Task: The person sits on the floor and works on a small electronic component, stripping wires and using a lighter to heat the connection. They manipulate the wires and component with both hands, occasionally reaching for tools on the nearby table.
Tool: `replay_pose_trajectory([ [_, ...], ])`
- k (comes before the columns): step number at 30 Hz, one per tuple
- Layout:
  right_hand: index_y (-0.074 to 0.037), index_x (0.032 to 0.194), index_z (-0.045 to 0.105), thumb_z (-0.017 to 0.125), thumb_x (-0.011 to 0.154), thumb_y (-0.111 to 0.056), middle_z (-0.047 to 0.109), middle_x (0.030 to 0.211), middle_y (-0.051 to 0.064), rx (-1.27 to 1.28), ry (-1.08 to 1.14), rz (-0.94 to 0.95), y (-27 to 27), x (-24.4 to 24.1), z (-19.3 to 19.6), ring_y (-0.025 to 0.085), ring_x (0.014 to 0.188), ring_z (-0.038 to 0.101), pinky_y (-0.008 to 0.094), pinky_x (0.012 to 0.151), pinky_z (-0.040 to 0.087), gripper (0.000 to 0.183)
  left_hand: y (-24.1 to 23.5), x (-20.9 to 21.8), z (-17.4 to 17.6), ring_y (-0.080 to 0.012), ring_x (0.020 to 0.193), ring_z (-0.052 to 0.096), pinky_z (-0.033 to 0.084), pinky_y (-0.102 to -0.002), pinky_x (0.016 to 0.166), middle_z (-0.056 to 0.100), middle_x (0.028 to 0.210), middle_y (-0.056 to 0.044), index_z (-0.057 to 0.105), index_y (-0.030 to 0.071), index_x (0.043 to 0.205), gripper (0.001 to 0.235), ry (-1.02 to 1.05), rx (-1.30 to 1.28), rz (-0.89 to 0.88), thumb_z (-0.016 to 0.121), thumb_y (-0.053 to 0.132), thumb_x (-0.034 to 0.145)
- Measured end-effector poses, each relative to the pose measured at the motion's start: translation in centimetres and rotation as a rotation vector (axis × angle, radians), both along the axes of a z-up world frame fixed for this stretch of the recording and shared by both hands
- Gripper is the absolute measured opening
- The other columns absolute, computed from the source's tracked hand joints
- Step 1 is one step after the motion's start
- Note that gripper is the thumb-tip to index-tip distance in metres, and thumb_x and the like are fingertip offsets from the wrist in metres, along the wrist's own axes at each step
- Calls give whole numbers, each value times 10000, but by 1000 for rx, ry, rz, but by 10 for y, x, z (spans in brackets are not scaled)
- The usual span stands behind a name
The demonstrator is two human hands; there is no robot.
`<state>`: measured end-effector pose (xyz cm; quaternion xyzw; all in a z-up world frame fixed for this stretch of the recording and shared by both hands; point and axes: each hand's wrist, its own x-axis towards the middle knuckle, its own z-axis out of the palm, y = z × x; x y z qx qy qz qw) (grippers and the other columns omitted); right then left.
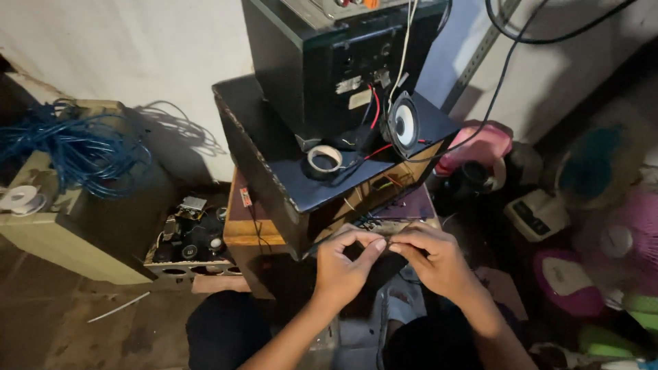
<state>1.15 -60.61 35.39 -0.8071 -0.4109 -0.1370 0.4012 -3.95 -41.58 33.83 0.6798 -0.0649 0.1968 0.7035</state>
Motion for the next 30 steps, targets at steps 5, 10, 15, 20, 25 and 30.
replay_pose_trajectory([
  [5, -38, 746, 710, 752, 890, -170, 637, 661, 34, 194, 172, -192, 11, -1, -33, 130, 594, 565, 293, 564, 439, 199, -9, 4, -14, -113, 824, 674, 563, -282, 777, 736, 849, -27, 783, 59, 921, 84, 73, -186, -62, 797, 120, 864],
  [10, -3, 974, 825, 692, 933, -214, 597, 609, 44, 330, 455, -176, 15, -1, -51, 127, 545, 490, 312, 492, 386, 253, -10, 6, -18, -153, 904, 639, 536, -327, 783, 670, 1010, -49, 738, 23, 1258, 434, 15, -186, -110, 816, 166, 856],
  [15, -22, 814, 794, 712, 927, -210, 586, 567, 37, 385, 455, -105, 12, 0, -55, 122, 509, 498, 301, 473, 405, 234, -7, 2, -14, -243, 1036, 686, 558, -384, 887, 690, 1086, -90, 781, 84, 1154, 282, -186, 79, -58, 664, 280, 989],
  [20, -47, 756, 777, 714, 918, -209, 666, 639, 40, 277, 430, -46, 19, -7, -41, 127, 518, 571, 296, 498, 451, 238, -5, 3, -18, -202, 906, 693, 547, -349, 830, 752, 921, -51, 777, 78, 949, 152, -186, 41, 0, 661, 174, 972],
  [25, -37, 764, 761, 718, 934, -213, 679, 712, 54, 224, 496, 70, 18, -8, -42, 135, 606, 620, 282, 561, 487, 249, -6, 2, -32, -162, 759, 617, 522, -314, 695, 654, 810, -41, 673, 61, 906, 221, -71, -105, -114, 561, 195, 1040],
  [30, -42, 764, 749, 750, 920, -173, 594, 646, 4, 149, 354, 226, 12, -1, -34, 108, 601, 540, 282, 554, 427, 204, -12, -5, -34, -164, 749, 595, 497, -305, 711, 636, 800, -42, 641, 73, 850, 184, -96, -96, -118, 558, 76, 1015],
])
